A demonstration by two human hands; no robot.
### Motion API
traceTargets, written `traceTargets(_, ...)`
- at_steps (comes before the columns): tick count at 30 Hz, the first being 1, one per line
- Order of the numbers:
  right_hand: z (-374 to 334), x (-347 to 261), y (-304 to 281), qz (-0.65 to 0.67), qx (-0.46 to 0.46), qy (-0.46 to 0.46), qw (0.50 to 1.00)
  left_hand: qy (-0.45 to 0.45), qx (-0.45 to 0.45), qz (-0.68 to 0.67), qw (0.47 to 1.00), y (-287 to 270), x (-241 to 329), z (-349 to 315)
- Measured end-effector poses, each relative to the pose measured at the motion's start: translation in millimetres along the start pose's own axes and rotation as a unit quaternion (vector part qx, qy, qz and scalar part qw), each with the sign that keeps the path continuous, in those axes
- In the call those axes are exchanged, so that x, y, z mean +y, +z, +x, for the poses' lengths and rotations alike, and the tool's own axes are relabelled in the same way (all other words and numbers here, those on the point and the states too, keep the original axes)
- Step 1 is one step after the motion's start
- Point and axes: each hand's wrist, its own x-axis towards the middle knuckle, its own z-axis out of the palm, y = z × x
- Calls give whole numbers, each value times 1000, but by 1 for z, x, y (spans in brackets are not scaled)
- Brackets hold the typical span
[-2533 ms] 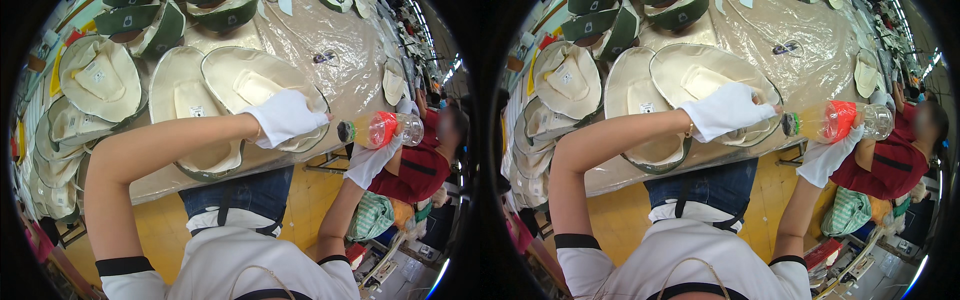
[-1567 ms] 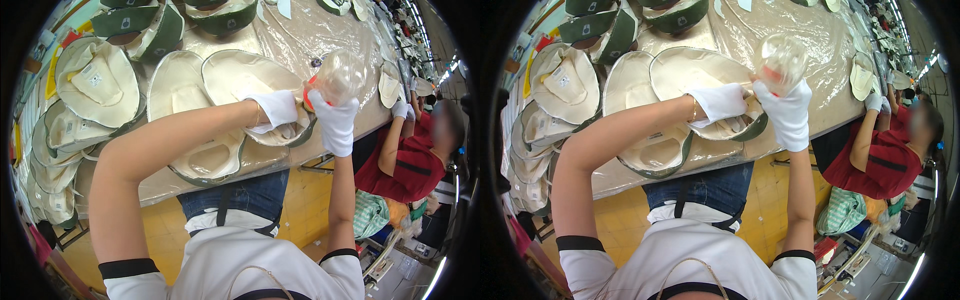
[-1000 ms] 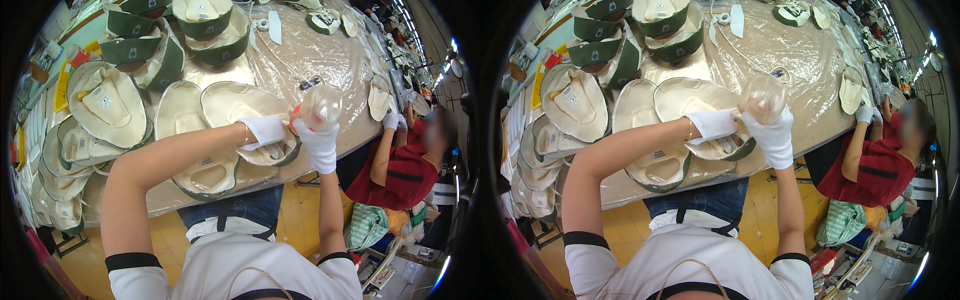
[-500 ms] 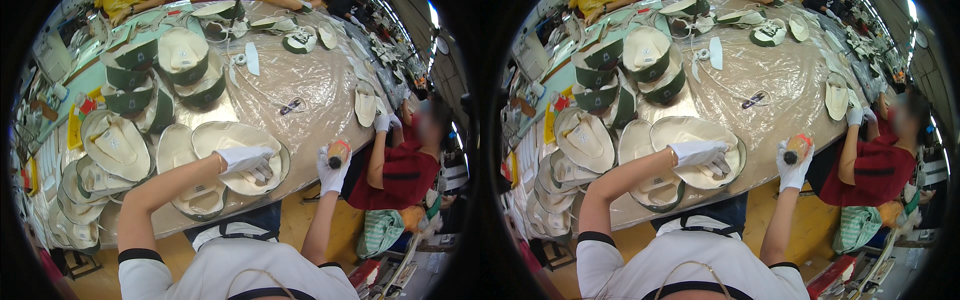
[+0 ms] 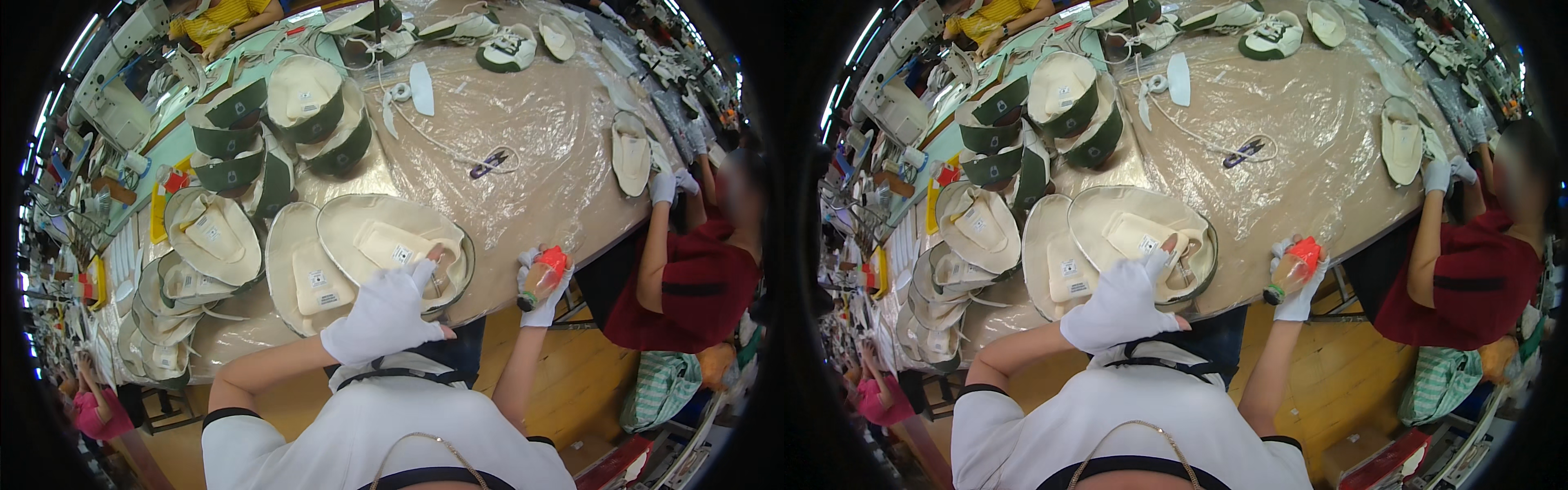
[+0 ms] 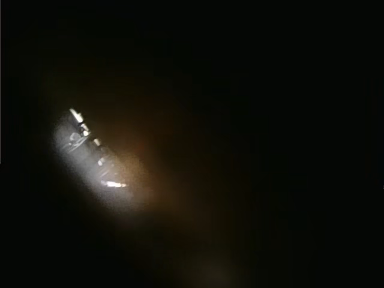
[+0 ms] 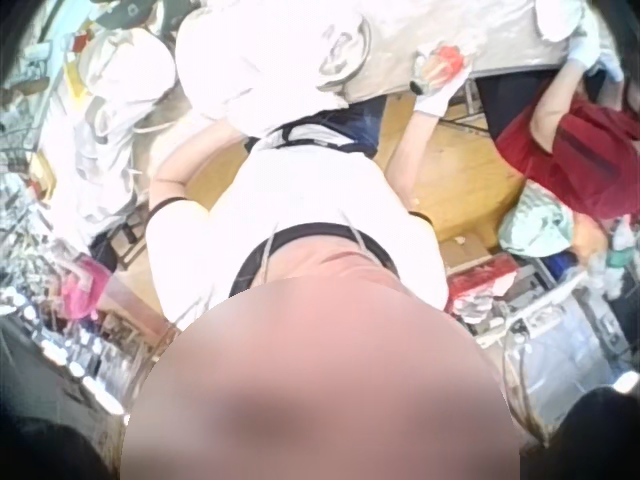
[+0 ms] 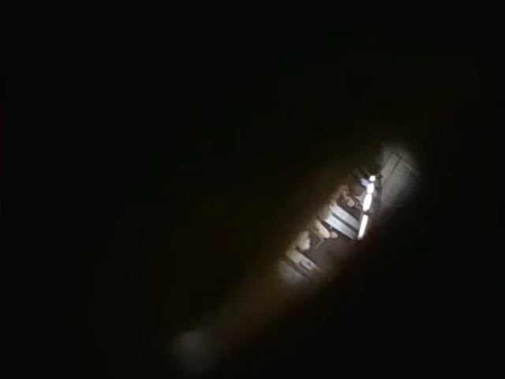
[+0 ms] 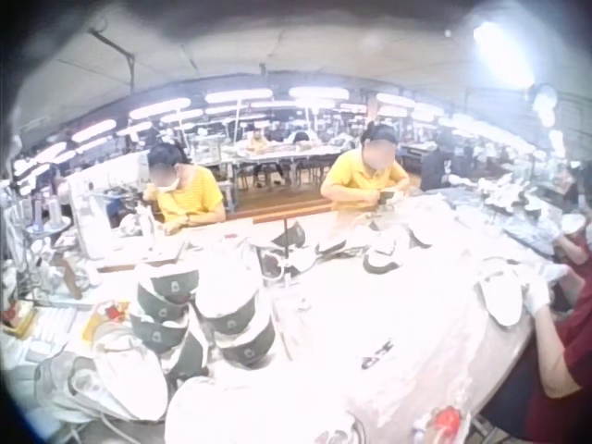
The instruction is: The person applies liquid from a plastic bottle to the inner rim of hat parts and presses the edges together. They handle multiple hat parts one at a time, stacking finished pieces on the table.
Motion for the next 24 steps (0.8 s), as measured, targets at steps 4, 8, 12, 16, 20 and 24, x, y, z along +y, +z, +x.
traceTargets(4,1,-3,-4,108,-67,31,991,137,55,61,987,1,-10,15)
traceTargets(8,2,-4,-2,100,-86,31,991,-35,-5,-84,996,1,-20,54)
traceTargets(12,0,-2,-2,106,-89,17,990,-64,-60,-81,993,5,-25,69)
traceTargets(16,-1,-1,-4,99,-85,25,991,-20,-44,36,998,20,-39,74)
traceTargets(20,2,-7,3,50,-55,50,996,44,44,123,990,46,-54,78)
traceTargets(24,5,-18,22,-117,24,109,987,164,125,116,972,60,-70,81)
